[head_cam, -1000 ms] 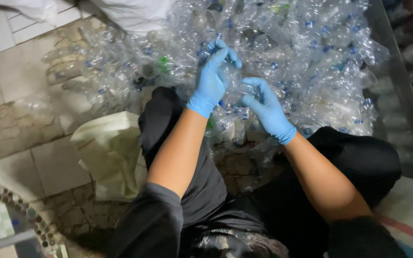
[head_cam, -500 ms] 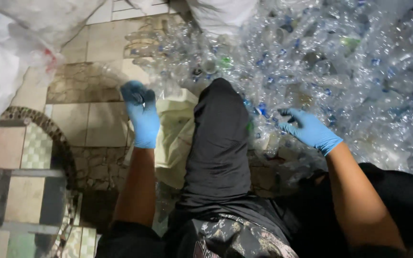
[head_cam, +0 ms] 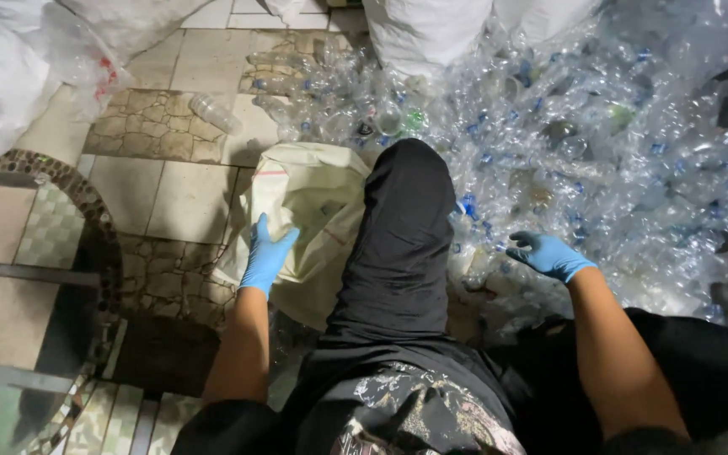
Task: The person sits on the floor and sorts through a large pile of empty plastic water bottles. They pick up individual bottles, crush them by hand, and place them into a large white sack.
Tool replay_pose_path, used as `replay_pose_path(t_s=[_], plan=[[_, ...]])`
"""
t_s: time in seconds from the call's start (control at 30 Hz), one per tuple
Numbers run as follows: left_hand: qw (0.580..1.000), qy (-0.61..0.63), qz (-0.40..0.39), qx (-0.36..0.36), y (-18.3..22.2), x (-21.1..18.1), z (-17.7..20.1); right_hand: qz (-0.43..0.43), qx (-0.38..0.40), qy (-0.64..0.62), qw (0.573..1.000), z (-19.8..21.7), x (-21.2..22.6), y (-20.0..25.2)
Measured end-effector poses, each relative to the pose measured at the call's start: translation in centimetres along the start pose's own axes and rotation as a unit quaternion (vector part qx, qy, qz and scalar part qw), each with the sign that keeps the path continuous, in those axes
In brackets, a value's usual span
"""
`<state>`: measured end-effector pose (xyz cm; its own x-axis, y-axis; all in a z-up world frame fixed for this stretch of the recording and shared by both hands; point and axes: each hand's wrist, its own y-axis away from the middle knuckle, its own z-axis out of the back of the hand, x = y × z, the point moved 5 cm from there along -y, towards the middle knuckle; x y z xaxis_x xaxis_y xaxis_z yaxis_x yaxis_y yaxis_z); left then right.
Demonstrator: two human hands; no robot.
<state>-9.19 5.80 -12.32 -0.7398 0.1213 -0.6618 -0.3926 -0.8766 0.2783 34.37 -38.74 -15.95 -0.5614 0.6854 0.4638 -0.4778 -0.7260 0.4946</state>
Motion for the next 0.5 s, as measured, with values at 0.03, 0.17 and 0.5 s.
replay_pose_path(t_s=[0.03,0.17,0.5], plan=[[1.0,0.003,-0.004,-0.01,0.4,-0.5,0.3,-0.008,0.003,-0.001,1.0,-0.2,-0.3,0.0],[0.999,-0.028,-0.039,-0.02,3.0,-7.9,1.8,-0.066,0.001,0.018,0.998,-4.0,-7.2,-3.7],[0.861,0.125,-0.493,0.002,12.2,-37.5,-3.8,-0.174,0.015,-0.005,0.985,-8.8,-10.2,-1.6]])
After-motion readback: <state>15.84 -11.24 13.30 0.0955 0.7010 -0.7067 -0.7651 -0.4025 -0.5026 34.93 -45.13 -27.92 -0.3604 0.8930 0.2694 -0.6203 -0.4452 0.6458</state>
